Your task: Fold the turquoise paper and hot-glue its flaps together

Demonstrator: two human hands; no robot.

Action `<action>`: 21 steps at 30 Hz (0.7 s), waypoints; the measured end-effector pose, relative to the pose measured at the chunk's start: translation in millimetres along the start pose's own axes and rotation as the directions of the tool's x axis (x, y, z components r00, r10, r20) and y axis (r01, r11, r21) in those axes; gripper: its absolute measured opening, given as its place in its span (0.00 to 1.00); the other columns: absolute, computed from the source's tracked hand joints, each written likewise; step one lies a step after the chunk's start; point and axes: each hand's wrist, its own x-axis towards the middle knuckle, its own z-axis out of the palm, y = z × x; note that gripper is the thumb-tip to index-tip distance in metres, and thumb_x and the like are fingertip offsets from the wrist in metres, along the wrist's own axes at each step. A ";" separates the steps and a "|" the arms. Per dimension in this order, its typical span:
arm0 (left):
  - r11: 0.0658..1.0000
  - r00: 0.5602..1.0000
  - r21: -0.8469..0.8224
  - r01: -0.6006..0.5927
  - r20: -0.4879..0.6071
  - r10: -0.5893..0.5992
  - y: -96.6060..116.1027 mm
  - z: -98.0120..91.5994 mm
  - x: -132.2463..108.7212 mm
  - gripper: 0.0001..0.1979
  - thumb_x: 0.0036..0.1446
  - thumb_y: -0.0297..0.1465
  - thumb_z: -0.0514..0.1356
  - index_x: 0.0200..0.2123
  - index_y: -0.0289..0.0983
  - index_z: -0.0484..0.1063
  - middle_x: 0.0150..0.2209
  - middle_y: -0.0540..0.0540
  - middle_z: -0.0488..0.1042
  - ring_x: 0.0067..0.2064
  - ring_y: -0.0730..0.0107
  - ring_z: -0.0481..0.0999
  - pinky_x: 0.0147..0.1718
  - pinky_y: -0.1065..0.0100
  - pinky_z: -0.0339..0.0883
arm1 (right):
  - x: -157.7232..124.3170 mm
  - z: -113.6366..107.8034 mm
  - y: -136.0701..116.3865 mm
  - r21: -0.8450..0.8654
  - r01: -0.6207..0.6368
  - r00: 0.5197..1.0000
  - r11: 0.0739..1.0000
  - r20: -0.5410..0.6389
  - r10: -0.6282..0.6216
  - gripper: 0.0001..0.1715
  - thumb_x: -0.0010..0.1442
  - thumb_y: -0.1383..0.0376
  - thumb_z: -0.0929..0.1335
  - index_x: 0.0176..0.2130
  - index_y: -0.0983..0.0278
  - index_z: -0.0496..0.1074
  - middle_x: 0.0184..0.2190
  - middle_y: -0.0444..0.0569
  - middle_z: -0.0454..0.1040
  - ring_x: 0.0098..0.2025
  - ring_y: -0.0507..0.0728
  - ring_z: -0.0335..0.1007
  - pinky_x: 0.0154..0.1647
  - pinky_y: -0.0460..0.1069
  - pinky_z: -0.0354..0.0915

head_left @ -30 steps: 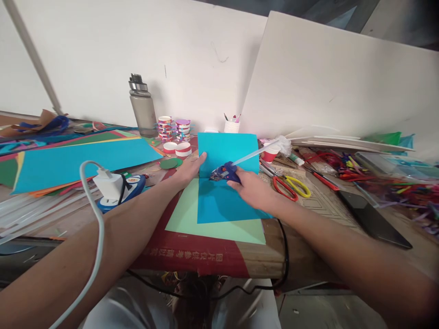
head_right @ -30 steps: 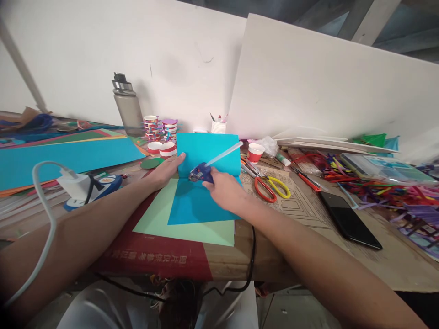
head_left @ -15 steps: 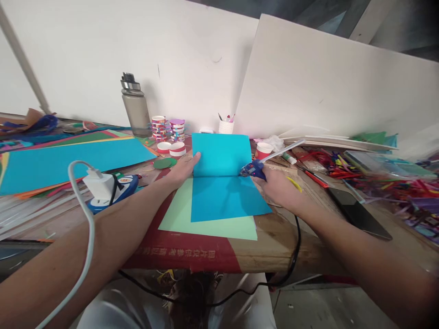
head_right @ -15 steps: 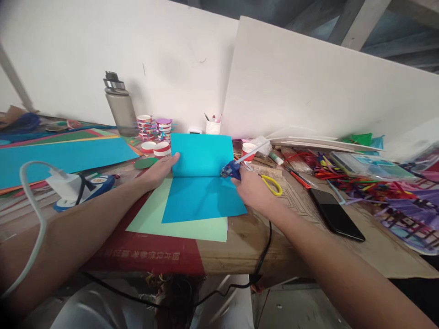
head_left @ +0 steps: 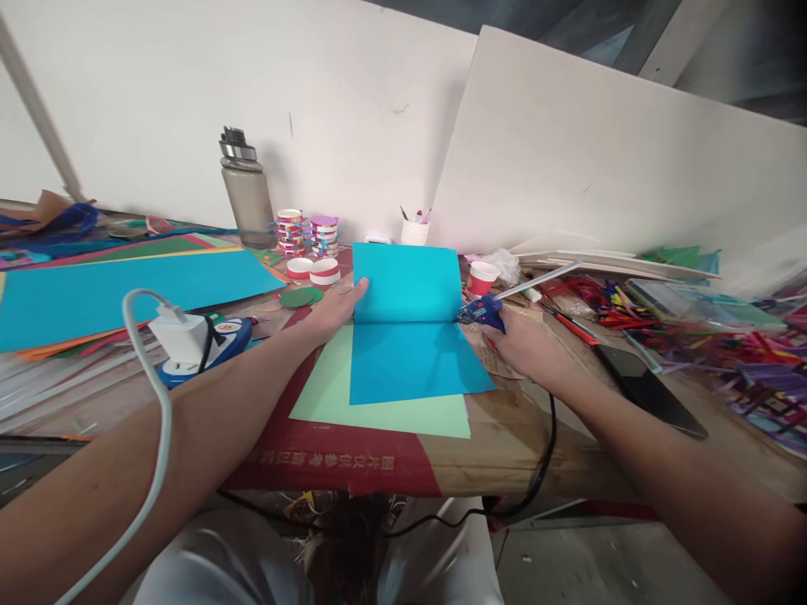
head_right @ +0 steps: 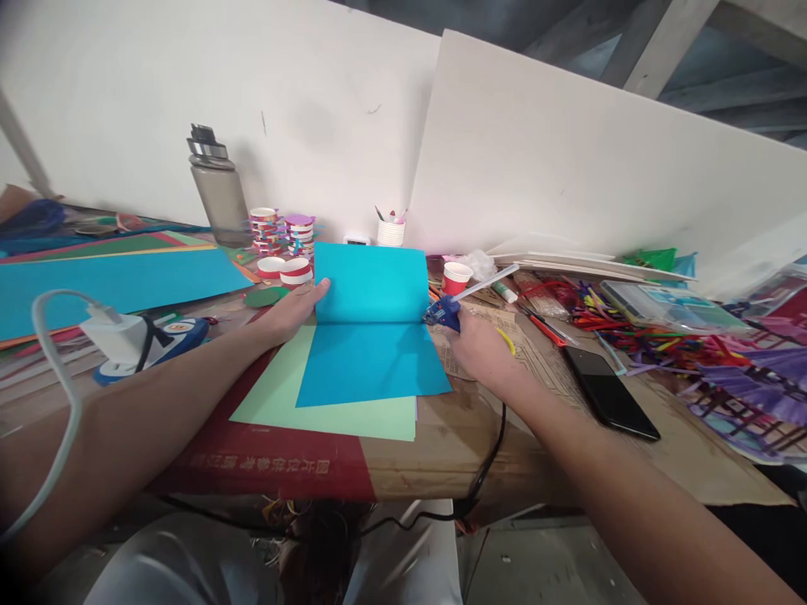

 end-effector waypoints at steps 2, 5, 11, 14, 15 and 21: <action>0.999 0.999 -0.001 -0.042 -0.008 0.042 0.1 0.3 -0.5 0.32 0.61 0.53 0.47 0.59 0.39 0.66 0.61 0.46 0.65 0.62 0.55 0.63 0.61 0.61 0.54 | -1.0 -0.6 -1.9 0.000 0.000 1.000 1.000 0.013 0.000 0.19 0.65 0.58 0.61 0.47 0.67 0.69 0.43 0.61 0.76 0.45 0.63 0.72 0.42 0.50 0.60; 1.000 1.000 -0.021 -0.014 -0.011 0.014 -2.3 0.2 0.2 0.35 0.59 0.55 0.47 0.58 0.37 0.68 0.60 0.44 0.67 0.61 0.53 0.64 0.60 0.59 0.56 | -1.7 -1.6 -1.9 0.024 0.010 0.999 1.000 0.033 -0.010 0.18 0.64 0.58 0.61 0.47 0.67 0.69 0.44 0.60 0.76 0.45 0.63 0.72 0.41 0.49 0.60; 0.999 1.000 -0.048 0.015 0.022 -0.014 -8.4 -0.6 3.2 0.34 0.59 0.55 0.48 0.58 0.36 0.67 0.62 0.43 0.64 0.62 0.56 0.62 0.61 0.60 0.53 | 0.0 -0.2 2.1 0.034 0.007 1.000 0.999 0.010 -0.008 0.18 0.64 0.60 0.61 0.49 0.67 0.69 0.44 0.60 0.76 0.45 0.62 0.72 0.42 0.49 0.61; 0.999 1.000 -0.027 0.022 0.011 -0.022 -9.5 -0.4 3.3 0.33 0.60 0.54 0.48 0.56 0.36 0.69 0.61 0.43 0.65 0.62 0.55 0.62 0.61 0.60 0.53 | -0.1 0.1 2.4 0.040 0.012 1.000 0.999 0.026 -0.013 0.19 0.64 0.59 0.61 0.49 0.67 0.70 0.43 0.60 0.77 0.44 0.62 0.72 0.41 0.50 0.61; 1.000 1.000 -0.021 0.018 0.012 -0.018 -9.7 -0.3 3.2 0.33 0.60 0.54 0.47 0.55 0.36 0.70 0.60 0.43 0.67 0.62 0.54 0.63 0.61 0.60 0.53 | 0.1 0.1 3.0 0.042 0.008 0.999 0.999 0.039 -0.009 0.19 0.64 0.59 0.61 0.48 0.67 0.70 0.43 0.59 0.77 0.44 0.62 0.72 0.41 0.50 0.61; 1.000 1.000 -0.008 -0.014 0.022 0.014 -7.6 -0.3 2.7 0.33 0.60 0.54 0.46 0.54 0.35 0.70 0.58 0.41 0.69 0.61 0.55 0.64 0.60 0.61 0.54 | 6.7 3.1 10.3 0.058 0.049 0.998 0.997 0.035 -0.051 0.17 0.63 0.60 0.62 0.47 0.66 0.70 0.46 0.58 0.75 0.45 0.61 0.72 0.41 0.48 0.62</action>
